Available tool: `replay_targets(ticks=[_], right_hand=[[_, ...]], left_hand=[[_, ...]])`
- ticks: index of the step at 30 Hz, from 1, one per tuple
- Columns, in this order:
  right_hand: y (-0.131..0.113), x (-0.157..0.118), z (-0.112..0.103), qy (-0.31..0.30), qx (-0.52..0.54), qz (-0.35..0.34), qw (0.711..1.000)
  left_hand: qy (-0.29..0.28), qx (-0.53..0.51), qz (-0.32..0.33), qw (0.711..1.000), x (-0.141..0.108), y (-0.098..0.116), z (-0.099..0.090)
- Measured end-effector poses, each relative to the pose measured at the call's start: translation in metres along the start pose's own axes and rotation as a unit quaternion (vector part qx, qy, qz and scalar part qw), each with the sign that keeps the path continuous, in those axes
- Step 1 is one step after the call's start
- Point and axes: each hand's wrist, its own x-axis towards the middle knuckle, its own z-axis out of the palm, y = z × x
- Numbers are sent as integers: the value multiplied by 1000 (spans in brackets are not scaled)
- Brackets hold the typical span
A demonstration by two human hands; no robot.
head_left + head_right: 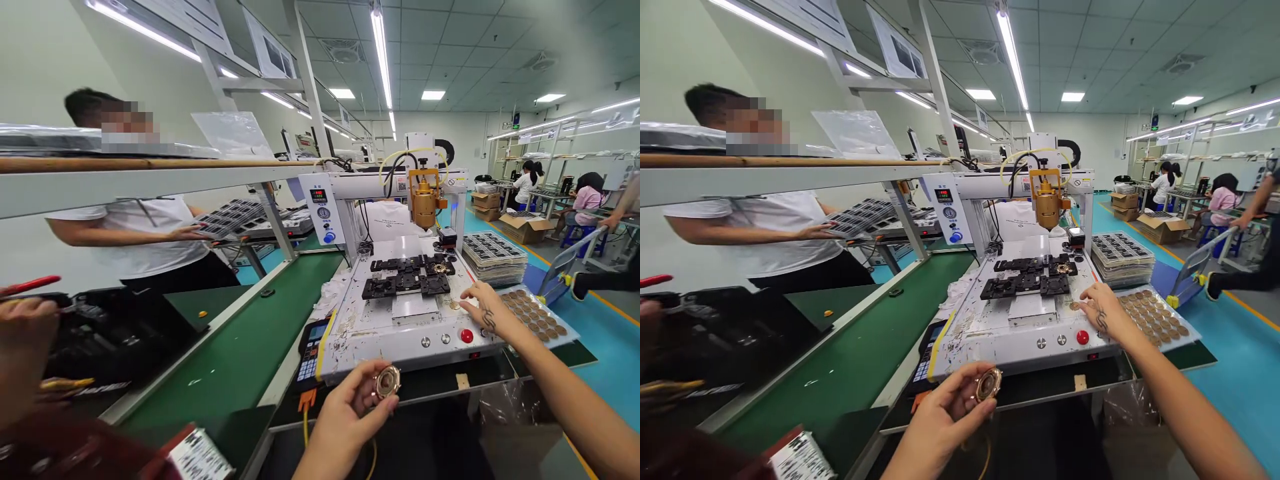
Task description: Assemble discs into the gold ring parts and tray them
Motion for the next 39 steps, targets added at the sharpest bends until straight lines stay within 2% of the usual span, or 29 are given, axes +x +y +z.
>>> replay_targets(ticks=[4, 7, 10, 16, 22, 28, 31, 34, 37, 39], right_hand=[[1, 35, 12, -85, -11, 36, 996], [4, 41, 17, -157, -12, 61, 986], [6, 41, 18, -196, -15, 74, 978], [4, 42, 16, -197, -37, 84, 976], [-2, 44, 10, -200, -30, 101, 974], [-23, 46, -8, -167, 14, 105, 980], [-49, 30, -20, -163, 50, 83, 982], [-85, -8, -19, -192, 137, 60, 970], [-122, -56, -3, -229, 320, 76, 916], [-142, -82, 11, -238, 404, 91, 879]], left_hand=[[32, -104, -42, 993, -16, -8, 10], [60, -131, -63, 988, -26, -12, 10], [72, -149, -80, 983, -31, -15, 9], [75, -172, -103, 977, -38, -19, 9], [44, -220, -117, 967, -51, -18, 9], [31, -247, -142, 958, -57, -24, 2], [22, -267, -151, 952, -60, -27, -4], [28, -285, -156, 945, -66, -28, -7], [38, -305, -156, 938, -71, -30, -6], [42, -317, -156, 935, -74, -32, -4]])
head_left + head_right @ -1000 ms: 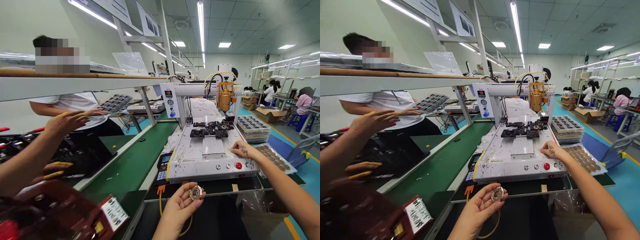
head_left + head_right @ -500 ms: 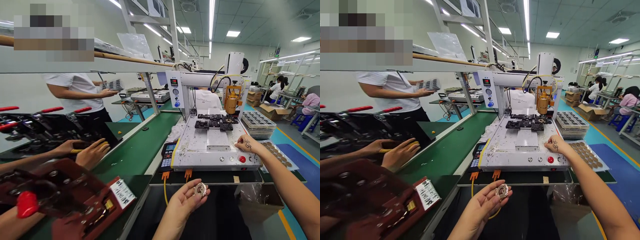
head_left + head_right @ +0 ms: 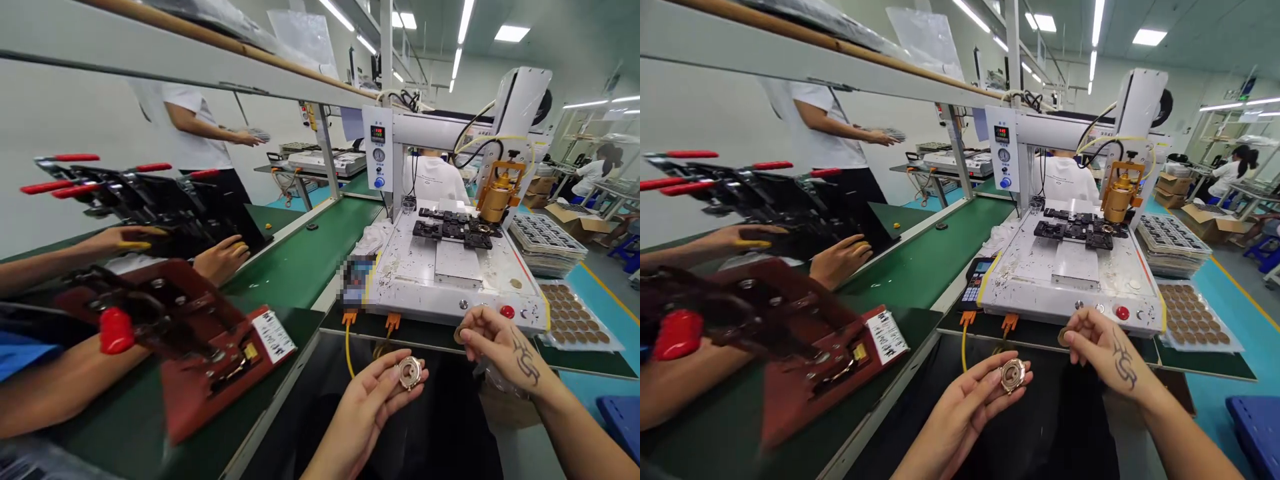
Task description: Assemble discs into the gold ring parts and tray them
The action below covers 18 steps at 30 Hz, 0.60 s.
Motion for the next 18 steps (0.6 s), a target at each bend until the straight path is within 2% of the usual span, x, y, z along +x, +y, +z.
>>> replay_targets(ticks=[2, 5, 8, 12, 18], right_hand=[[6, -8, 25, -5, 43, -2, 999], [15, -11, 45, 14, 68, 2, 998], [23, -11, 51, 28, 99, 34, 994], [32, -15, 55, 6, 154, 90, 984], [42, -27, 59, -29, 211, 132, 968]], left_hand=[[2, -9, 3, 1000, -3, -2, 0], [6, -15, 16, 1000, -8, -5, 0], [9, -8, 37, 999, -13, -9, 0], [7, 5, 56, 998, -16, -15, 0], [1, 3, 55, 999, -18, -20, -2]])
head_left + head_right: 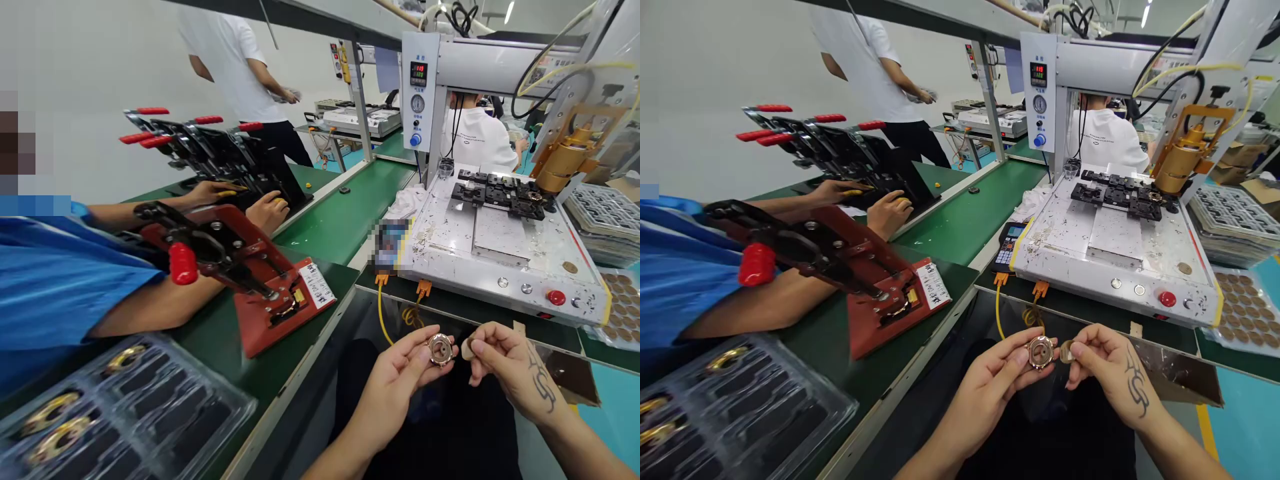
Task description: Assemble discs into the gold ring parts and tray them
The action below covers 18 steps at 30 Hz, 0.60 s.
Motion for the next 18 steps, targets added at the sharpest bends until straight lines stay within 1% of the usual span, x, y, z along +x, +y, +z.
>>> replay_targets(ticks=[3, 5, 8, 11, 13, 15, 18], right_hand=[[3, -3, -1, -26, 4, 26, 999], [2, -3, -1, -34, -19, 24, 999], [-3, -2, 2, -28, -90, -11, 995], [-9, 0, 8, -24, -161, -70, 984], [-12, 0, 13, -22, -194, -97, 976], [-12, 0, 18, -23, -212, -102, 972], [-11, -1, 24, -28, -211, -99, 972]], left_hand=[[4, 3, -2, 1000, 0, 0, 0], [8, 9, 0, 1000, -1, -1, 1], [8, 19, 1, 1000, -2, -3, 1], [7, 24, 1, 1000, -3, -5, 1], [7, 27, 5, 1000, -4, -6, 2], [9, 32, 13, 999, -4, -8, 2], [13, 41, 19, 999, -6, -10, 4]])
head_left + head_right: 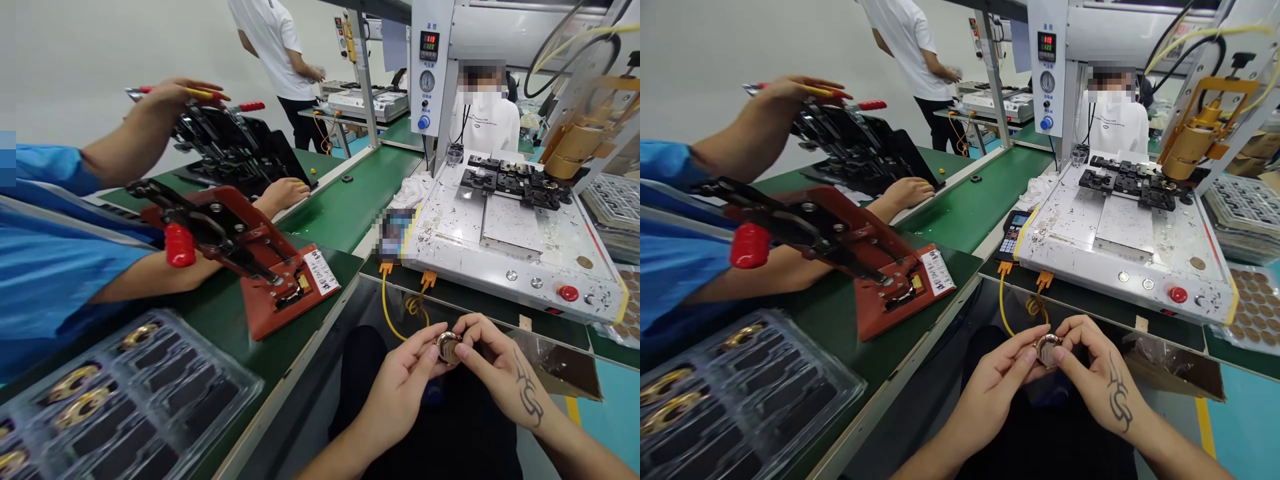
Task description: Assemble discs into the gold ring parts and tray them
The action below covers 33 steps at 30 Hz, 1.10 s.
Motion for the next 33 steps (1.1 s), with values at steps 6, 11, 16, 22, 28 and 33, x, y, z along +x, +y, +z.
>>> replay_targets(ticks=[6, 11, 16, 22, 28, 33], right_hand=[[3, 0, 2, 2, 12, 6, 1000], [5, -2, 1, 3, 11, 7, 1000], [8, -3, 1, 11, -7, 1, 1000], [12, -4, 3, 32, -50, -29, 998], [24, -4, 6, 78, -175, -100, 976], [21, 3, 1, -18, -189, -148, 971]], left_hand=[[0, 18, 1, 1000, -3, -3, 3], [-1, 35, 3, 999, -3, -4, 5], [-4, 68, 17, 998, -3, -7, 6], [-7, 103, 22, 994, -3, -10, 8], [40, 197, 58, 978, -1, -19, 5], [-11, 292, 73, 954, 2, -7, -3]])
